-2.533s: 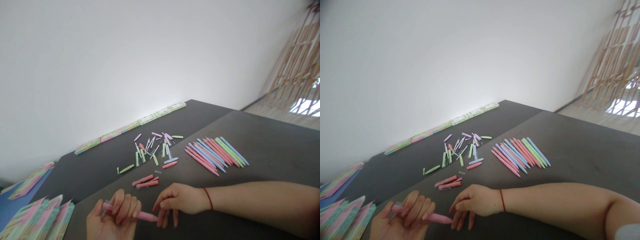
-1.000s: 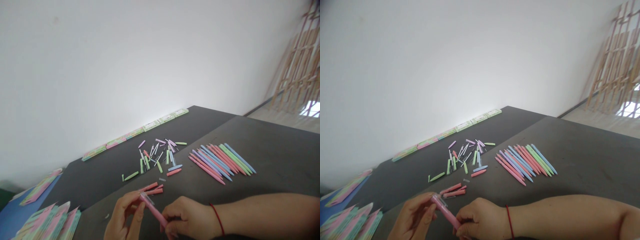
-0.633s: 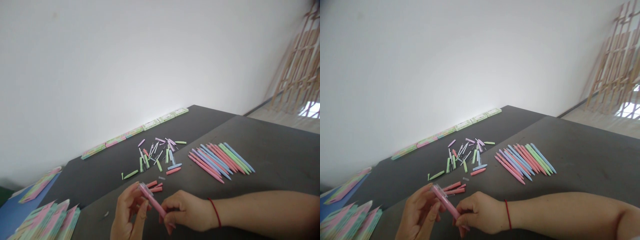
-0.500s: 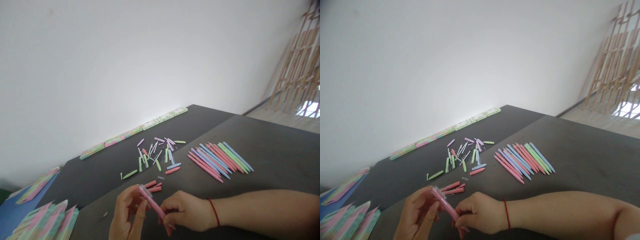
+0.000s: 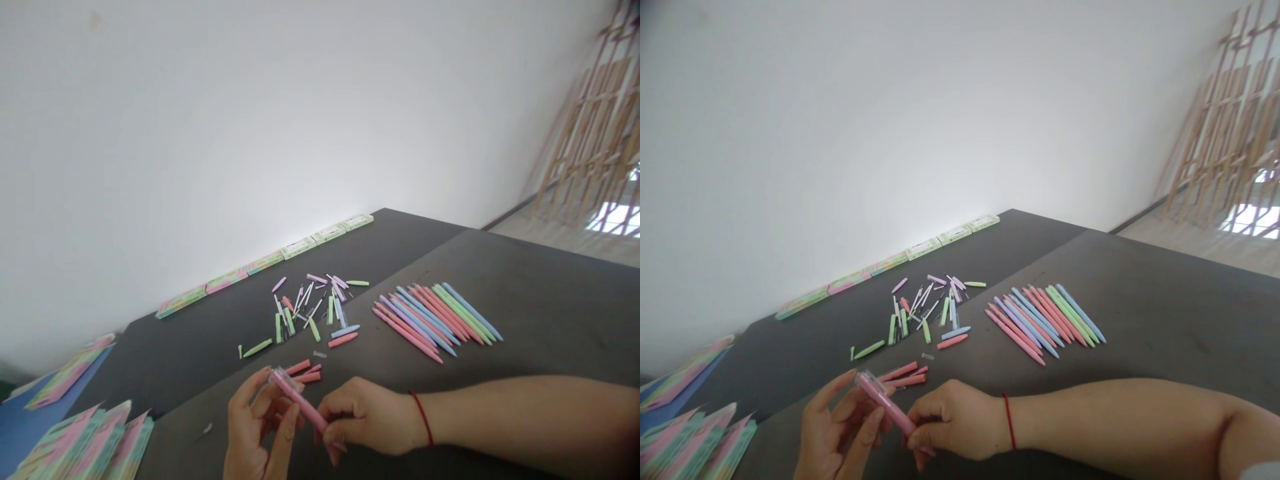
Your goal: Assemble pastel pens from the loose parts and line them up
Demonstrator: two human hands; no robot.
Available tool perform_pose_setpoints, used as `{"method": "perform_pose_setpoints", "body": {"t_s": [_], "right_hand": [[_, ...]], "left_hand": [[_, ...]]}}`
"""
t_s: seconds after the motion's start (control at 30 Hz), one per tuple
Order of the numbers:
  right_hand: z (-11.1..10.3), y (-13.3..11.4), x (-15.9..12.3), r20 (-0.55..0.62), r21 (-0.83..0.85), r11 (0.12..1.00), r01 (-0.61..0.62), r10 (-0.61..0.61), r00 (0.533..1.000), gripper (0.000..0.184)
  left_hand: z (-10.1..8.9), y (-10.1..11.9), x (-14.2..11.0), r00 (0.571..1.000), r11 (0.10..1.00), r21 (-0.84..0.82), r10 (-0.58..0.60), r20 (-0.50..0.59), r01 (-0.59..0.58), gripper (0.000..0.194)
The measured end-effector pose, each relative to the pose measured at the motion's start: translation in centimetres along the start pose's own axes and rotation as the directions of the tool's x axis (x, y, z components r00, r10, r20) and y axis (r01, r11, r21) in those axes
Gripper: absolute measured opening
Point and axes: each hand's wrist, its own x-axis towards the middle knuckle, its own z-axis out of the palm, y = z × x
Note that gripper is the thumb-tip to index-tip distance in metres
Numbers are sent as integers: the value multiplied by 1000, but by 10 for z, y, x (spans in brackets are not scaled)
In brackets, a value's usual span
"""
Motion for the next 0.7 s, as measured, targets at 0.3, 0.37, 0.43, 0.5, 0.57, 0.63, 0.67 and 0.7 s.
{"method": "perform_pose_setpoints", "body": {"t_s": [0.3, 0.37, 0.43, 0.5, 0.57, 0.63, 0.67, 0.7], "right_hand": [[4, 7, 1, 7, 137, 991, 4, -6, 1000, 18], [4, 9, 3, 10, 207, 978, 2, -4, 1000, 18], [3, 11, 5, 19, 297, 955, -4, -2, 1000, 21], [2, 12, 7, 39, 366, 930, -25, 11, 999, 24], [2, 12, 9, 55, 383, 922, -52, 34, 998, 27], [2, 12, 8, 55, 312, 949, -47, 32, 998, 28], [2, 11, 8, 48, 254, 966, -37, 26, 999, 28], [3, 11, 7, 40, 188, 982, -24, 17, 999, 27]], "left_hand": [[1, 14, 3, 993, 996, 24, -89, 77, 88, 41], [3, 13, 3, 990, 996, -7, -93, 105, 94, 45], [6, 11, 4, 985, 991, -53, -112, 128, 119, 54], [9, 9, 6, 979, 976, -132, -156, 131, 173, 61], [10, 11, 8, 957, 927, -259, -234, 170, 273, 53], [9, 16, 9, 901, 815, -399, -322, 291, 420, 32], [9, 20, 9, 863, 739, -459, -352, 361, 494, 28], [8, 25, 8, 832, 661, -511, -372, 412, 549, 31]]}}
